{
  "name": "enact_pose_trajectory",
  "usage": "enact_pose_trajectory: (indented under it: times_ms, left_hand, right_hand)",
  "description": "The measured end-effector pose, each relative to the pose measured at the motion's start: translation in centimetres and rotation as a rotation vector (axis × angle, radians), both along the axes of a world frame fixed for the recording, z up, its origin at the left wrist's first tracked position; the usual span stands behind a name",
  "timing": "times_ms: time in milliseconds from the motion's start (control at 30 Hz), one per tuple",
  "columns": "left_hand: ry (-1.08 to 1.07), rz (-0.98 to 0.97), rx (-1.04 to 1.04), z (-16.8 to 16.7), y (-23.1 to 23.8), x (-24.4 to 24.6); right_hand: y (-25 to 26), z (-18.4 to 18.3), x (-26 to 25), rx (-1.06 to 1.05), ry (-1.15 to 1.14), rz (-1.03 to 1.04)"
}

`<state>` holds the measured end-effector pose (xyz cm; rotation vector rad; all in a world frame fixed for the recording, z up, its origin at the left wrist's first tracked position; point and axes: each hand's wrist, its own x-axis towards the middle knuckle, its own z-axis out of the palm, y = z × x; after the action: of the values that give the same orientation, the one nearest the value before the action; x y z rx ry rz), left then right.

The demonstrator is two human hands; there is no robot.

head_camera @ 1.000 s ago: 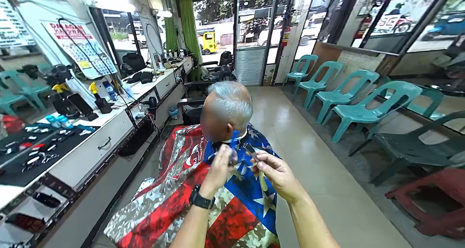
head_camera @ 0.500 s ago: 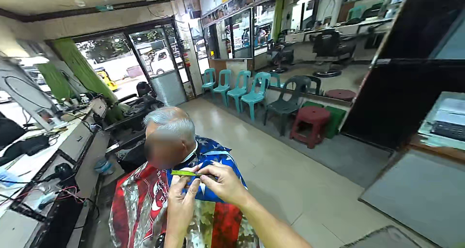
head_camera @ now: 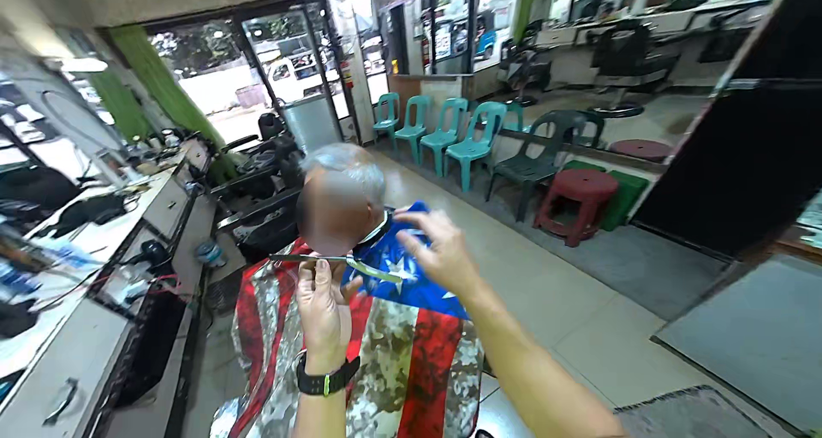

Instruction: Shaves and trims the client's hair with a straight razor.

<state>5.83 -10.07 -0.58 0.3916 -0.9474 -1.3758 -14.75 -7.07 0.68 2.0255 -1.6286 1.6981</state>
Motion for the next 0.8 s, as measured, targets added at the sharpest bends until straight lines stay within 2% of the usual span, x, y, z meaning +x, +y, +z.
enact_pose_trajectory:
  times_ms: [133, 233, 300, 367, 533, 633, 800]
  left_hand:
    - [0.138, -0.025, -0.141, 1.3, -0.9, 2.8]
    - [0.001, 0.048, -0.308, 3.0, -1.8, 4.1]
    - [-0.186, 0.133, -0.411, 4.0, -2.6, 4.9]
    - [-0.476, 0.263, -0.525, 4.7, -3.7, 5.3]
    - [-1.114, 0.579, -0.86, 6.1, -8.4, 4.5]
    - [-1.321, 0.604, -0.934, 5.8, -10.0, 3.9]
    - [-1.424, 0.562, -1.005, 5.0, -11.9, 3.7]
  right_hand:
    - [-1.5, 4.2, -2.0, -0.13, 0.107, -0.131]
    - [-3.2, 7.4, -1.9, -0.082, 0.108, -0.027]
    - [-4.5, 8.9, -1.4, 0.005, 0.141, 0.008]
    - [-5.7, 10.0, -0.8, 0.104, 0.247, -0.049]
    - [-9.6, 10.5, 0.4, 0.223, 0.486, -0.157]
    - [-11.4, 10.0, 0.9, 0.287, 0.542, -0.13]
    - [-12.9, 9.6, 1.2, 0.389, 0.628, -0.099]
